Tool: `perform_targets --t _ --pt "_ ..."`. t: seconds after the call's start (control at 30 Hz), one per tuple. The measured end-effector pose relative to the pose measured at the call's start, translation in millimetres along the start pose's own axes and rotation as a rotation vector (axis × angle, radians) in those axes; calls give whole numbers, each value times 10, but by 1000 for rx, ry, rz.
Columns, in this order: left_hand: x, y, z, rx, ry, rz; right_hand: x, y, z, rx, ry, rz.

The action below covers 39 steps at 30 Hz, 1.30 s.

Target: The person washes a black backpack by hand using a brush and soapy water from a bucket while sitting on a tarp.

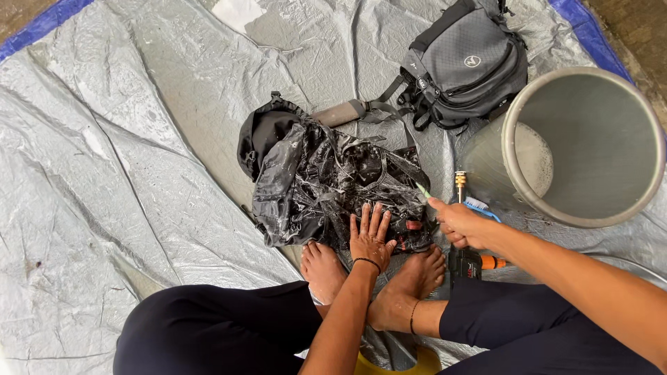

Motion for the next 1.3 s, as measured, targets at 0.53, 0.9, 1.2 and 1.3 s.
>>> perform_targets --t 0.53,0.9,1.2,1.3 --pt "180 -759 231 344 8 -630 -758 -609 -1069 58 -138 -472" --pt "142 -601 104 593 83 -248 -1184 -2548 -1210 514 -241 -362" --pt "179 -583 116 590 125 -215 -372 -2438 274 80 434 -868" --pt "160 -476 182 559 79 -197 -622 -2034 661 114 152 -1454"
Point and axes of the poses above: each hand's wrist, its own z-axis towards the middle knuckle, its own y-axis out of the palm, x = y × z, the point moved 10 cm from there along z, towards the middle knuckle, and after that the axes turned 10 degrees about -z, right-handed, at the moved point
